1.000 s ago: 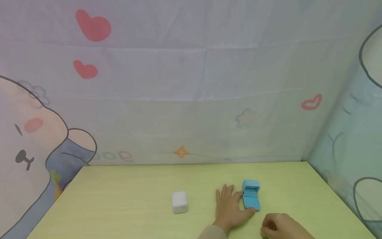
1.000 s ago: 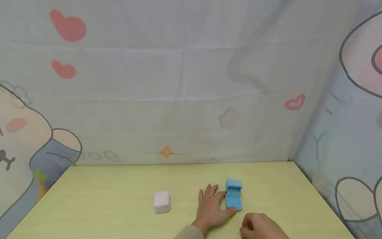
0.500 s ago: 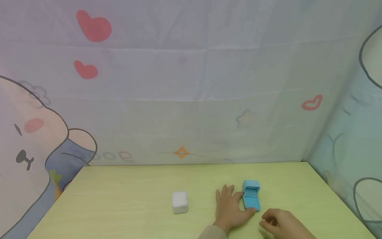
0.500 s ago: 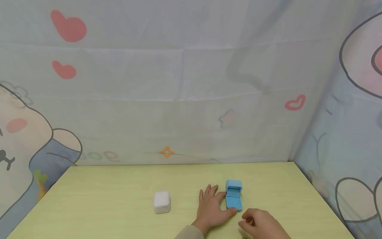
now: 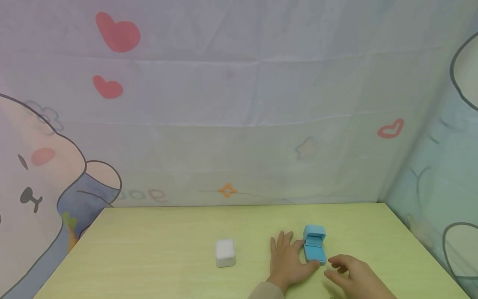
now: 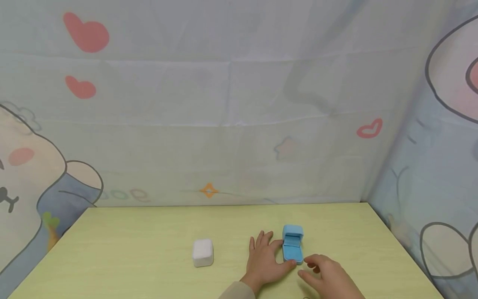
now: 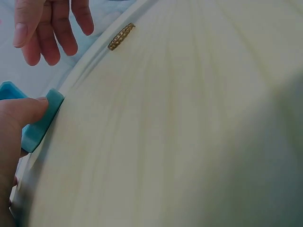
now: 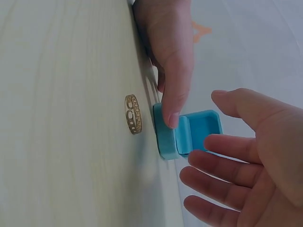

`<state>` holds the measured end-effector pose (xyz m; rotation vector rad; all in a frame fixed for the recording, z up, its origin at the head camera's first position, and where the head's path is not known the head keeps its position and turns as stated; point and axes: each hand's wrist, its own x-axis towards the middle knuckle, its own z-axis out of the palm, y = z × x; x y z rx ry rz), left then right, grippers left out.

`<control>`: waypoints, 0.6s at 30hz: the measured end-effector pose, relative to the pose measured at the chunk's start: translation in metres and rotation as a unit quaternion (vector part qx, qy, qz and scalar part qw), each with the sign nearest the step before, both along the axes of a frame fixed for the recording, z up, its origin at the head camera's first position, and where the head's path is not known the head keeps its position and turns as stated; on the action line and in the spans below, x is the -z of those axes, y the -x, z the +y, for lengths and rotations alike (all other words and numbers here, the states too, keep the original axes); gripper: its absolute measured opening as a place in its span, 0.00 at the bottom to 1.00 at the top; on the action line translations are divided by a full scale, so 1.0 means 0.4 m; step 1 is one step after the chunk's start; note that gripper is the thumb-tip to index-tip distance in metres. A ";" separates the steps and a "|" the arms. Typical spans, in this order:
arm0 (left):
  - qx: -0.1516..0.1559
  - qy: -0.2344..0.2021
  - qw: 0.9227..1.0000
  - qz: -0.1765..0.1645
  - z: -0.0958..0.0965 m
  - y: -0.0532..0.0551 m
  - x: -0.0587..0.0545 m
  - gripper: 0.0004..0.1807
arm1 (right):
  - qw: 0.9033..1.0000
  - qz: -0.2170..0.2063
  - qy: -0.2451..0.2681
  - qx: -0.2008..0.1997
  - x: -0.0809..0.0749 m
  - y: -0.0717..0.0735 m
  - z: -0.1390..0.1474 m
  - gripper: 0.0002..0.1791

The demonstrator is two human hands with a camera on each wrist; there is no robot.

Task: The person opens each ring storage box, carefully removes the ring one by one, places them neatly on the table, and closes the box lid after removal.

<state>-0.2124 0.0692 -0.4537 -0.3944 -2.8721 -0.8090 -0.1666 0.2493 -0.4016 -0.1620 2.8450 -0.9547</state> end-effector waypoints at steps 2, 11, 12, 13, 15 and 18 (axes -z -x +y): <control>0.000 -0.002 1.000 0.000 0.000 0.000 0.000 0.34 | 1.000 0.004 0.004 0.008 0.000 -0.001 0.001 0.26; 0.000 -0.002 1.000 0.000 0.000 -0.001 0.000 0.34 | 0.999 0.048 0.015 0.018 -0.008 -0.002 0.005 0.30; 0.000 -0.002 1.000 0.000 0.000 -0.001 0.000 0.34 | 0.998 0.055 0.017 0.021 -0.008 -0.002 0.004 0.30; 0.000 -0.002 1.000 0.000 0.000 -0.001 0.000 0.34 | 0.998 0.061 0.017 0.024 -0.009 -0.003 0.005 0.31; 0.000 -0.004 1.000 0.001 0.000 -0.001 0.001 0.34 | 0.997 0.071 0.020 0.032 -0.008 -0.001 0.005 0.31; 0.000 -0.005 1.000 0.003 -0.001 -0.001 0.001 0.34 | 0.995 0.087 0.023 0.043 -0.007 0.003 0.005 0.32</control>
